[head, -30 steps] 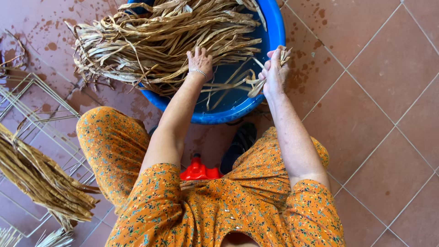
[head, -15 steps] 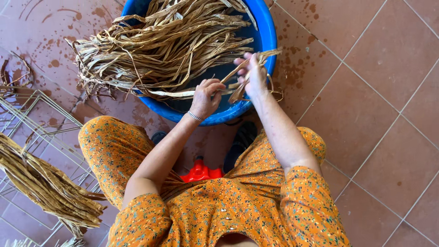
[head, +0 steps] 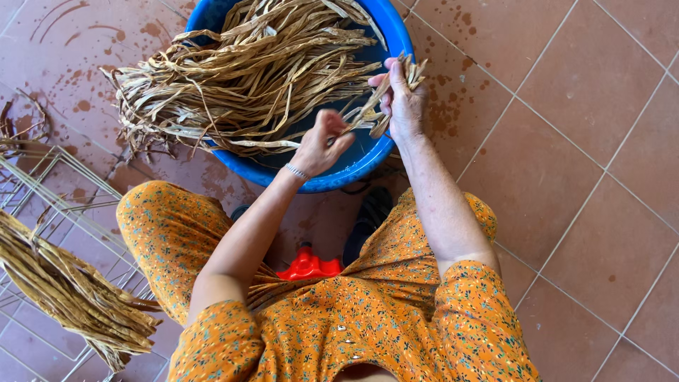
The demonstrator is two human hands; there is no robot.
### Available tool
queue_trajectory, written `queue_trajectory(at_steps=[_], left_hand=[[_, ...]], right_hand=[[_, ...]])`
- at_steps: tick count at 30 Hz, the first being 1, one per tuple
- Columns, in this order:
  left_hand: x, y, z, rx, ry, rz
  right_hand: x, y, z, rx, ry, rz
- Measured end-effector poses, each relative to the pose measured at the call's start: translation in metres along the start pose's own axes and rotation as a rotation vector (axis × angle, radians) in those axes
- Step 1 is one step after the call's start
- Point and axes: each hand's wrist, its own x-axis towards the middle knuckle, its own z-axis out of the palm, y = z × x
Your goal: The person sits on a small red stool and processes dried plant strips from a blue basin. They repeatedly pull apart the strips by hand, occasionally using scissors to trim them, and place the processed pieces onto a metal drying rack beside them.
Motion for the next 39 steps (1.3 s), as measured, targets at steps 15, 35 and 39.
queue_trajectory(at_steps=[15,35,39], left_hand=[[0.074,0.027,0.069,-0.030,0.171,0.038],[0.097,0.050,0.094,0.282,0.018,-0.009],[0.098,0.070,0.112,0.338,-0.006,0.097]], right_hand=[[0.002,0.008,-0.002,-0.112,0.132,-0.029],[0.012,-0.043,-0.027,0.154,0.209,0.035],[0.035,-0.047,-0.070,0.427,0.266,0.111]])
